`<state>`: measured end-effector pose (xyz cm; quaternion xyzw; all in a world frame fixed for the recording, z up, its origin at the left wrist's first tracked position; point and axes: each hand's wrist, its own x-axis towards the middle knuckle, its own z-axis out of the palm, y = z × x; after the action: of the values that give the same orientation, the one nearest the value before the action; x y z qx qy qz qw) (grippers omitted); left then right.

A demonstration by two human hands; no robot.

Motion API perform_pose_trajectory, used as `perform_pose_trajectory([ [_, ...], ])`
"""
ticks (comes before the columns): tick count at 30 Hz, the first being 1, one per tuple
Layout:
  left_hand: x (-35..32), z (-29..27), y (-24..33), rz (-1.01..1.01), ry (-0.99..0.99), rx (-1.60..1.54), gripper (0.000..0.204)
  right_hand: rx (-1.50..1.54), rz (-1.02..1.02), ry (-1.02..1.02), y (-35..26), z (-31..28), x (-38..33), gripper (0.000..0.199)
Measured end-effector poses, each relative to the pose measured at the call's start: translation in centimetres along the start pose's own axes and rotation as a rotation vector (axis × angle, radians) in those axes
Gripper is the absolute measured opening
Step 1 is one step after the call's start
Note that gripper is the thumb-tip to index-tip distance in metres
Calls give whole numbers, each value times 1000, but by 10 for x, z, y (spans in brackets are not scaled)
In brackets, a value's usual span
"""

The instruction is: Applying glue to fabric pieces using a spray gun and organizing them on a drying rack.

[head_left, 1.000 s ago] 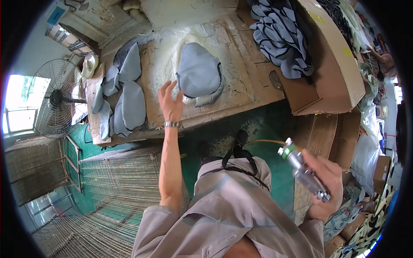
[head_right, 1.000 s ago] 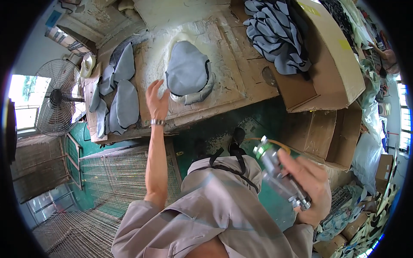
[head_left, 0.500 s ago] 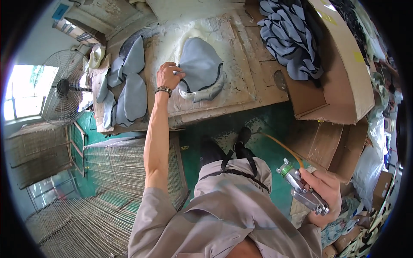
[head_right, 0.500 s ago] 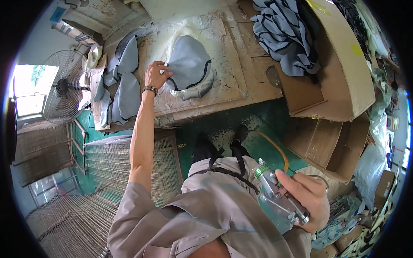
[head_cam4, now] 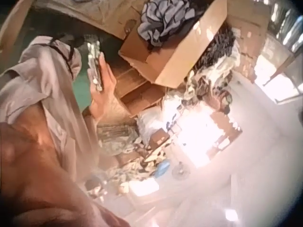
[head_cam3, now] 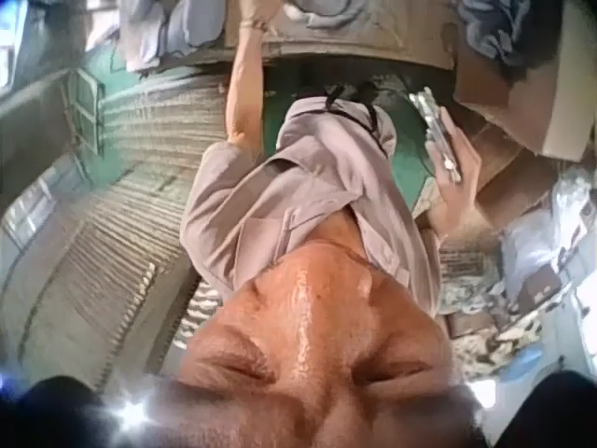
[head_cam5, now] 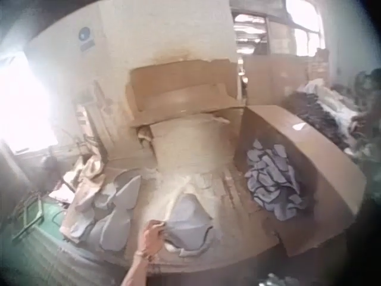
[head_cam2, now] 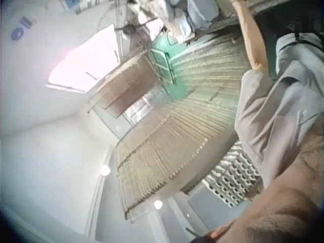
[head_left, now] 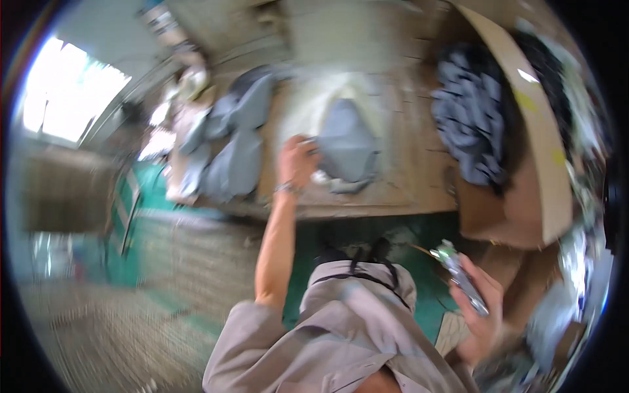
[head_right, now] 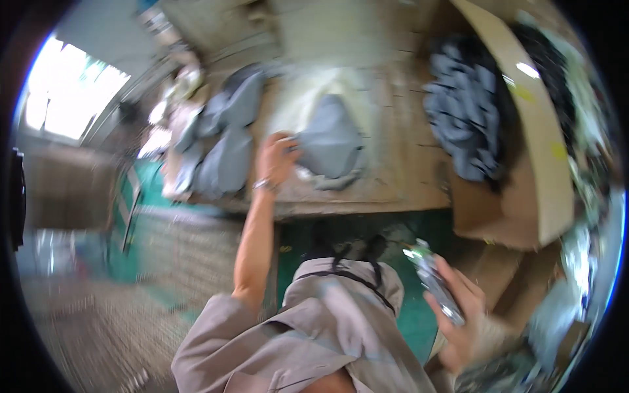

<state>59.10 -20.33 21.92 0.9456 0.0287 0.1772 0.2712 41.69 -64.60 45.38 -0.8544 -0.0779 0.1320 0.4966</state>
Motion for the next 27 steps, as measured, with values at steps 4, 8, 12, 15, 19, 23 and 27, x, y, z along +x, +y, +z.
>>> perform_pose_trajectory([
  [4,-18,-39,2,-62,68,-120,30,-86,-64,118,33,53,24,62],
  [8,-30,-84,-4,-47,39,-185,28,-67,56,135,48,97,39,60],
  [12,-35,-123,-8,-33,77,-106,28,-117,129,135,49,112,53,59],
  [15,-34,-146,-12,-45,80,-122,29,-171,154,166,50,116,66,59],
  [19,-31,-169,-18,-53,111,-98,28,-168,172,249,57,123,84,62],
  [23,-28,-186,-25,-60,140,-50,28,-170,148,352,76,125,113,61],
  [27,-51,-198,-24,-139,201,34,26,-182,81,394,116,110,183,52],
])
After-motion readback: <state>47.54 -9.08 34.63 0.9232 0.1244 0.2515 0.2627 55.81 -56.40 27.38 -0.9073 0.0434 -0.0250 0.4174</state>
